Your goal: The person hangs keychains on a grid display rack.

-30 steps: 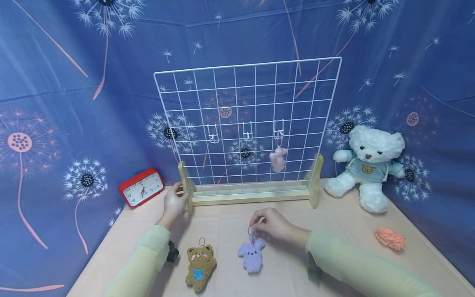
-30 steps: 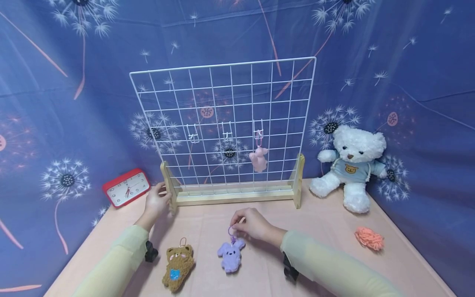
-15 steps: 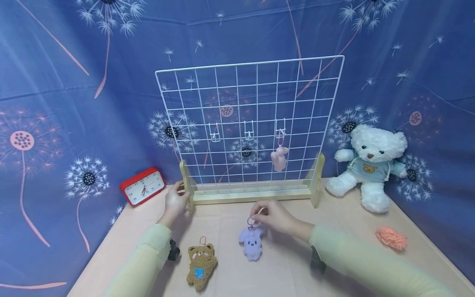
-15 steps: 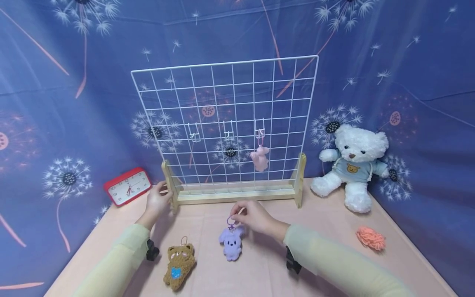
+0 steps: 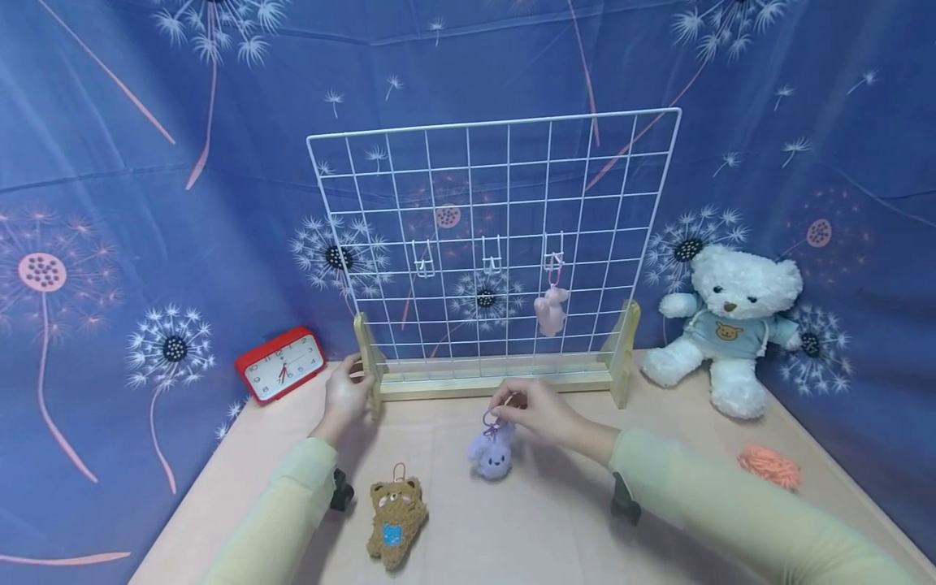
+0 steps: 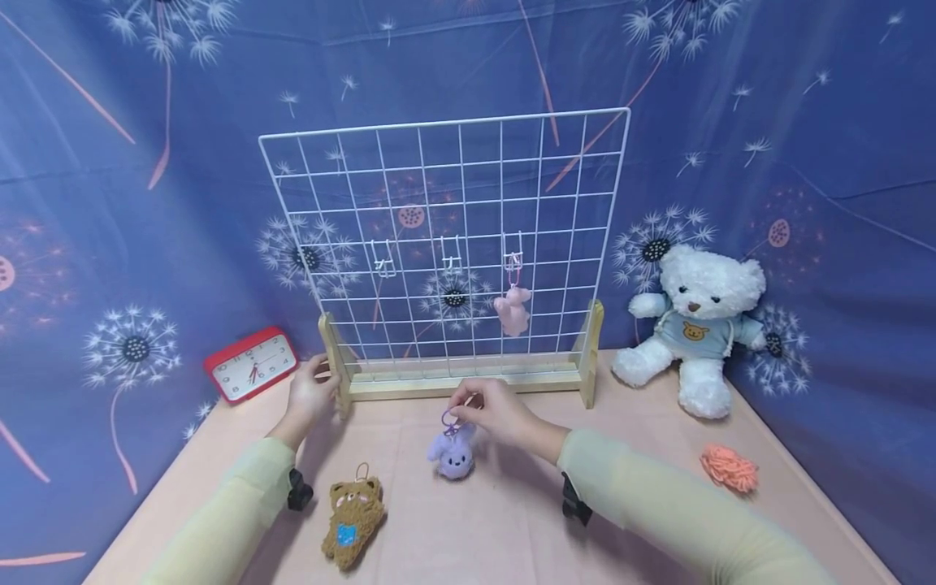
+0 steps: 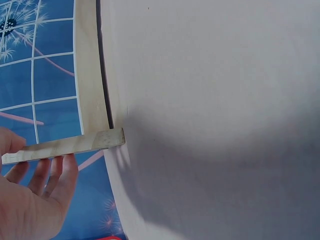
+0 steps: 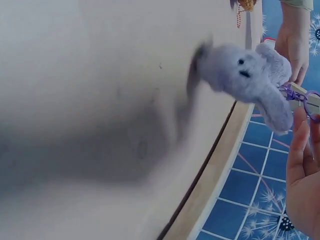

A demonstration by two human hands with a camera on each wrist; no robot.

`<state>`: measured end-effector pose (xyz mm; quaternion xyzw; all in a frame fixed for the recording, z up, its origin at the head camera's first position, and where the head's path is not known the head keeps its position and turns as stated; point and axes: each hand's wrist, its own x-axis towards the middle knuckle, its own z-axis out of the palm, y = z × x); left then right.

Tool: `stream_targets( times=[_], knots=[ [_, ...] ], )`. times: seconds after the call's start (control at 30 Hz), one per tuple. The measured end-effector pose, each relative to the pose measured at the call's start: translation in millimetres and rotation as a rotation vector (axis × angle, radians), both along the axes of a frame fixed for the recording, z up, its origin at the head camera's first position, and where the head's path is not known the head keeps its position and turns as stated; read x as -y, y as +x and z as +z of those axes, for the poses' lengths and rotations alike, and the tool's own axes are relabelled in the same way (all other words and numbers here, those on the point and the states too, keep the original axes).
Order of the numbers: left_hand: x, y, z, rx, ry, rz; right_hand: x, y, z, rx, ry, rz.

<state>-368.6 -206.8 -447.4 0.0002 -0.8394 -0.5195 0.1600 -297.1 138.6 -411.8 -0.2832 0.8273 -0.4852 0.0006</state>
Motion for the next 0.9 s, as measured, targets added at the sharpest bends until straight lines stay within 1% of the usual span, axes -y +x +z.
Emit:
stream_targets(
  times=[0.3, 0.6, 0.9],
  knots=[
    [-0.5, 0.1, -0.4, 0.010, -0.006, 0.004, -1, -3.9, 14.9, 0.003, -0.031, 0.001],
    [0.7, -0.6, 1.2, 0.020, 0.000, 0.000, -5, -9.9, 33.3, -0.090, -0.060, 0.011],
    [0.7, -0.6, 1.7, 0.022, 0.000, -0.010, -6, -9.8, 57.0, -0.109, -0.071, -0.025]
  ],
)
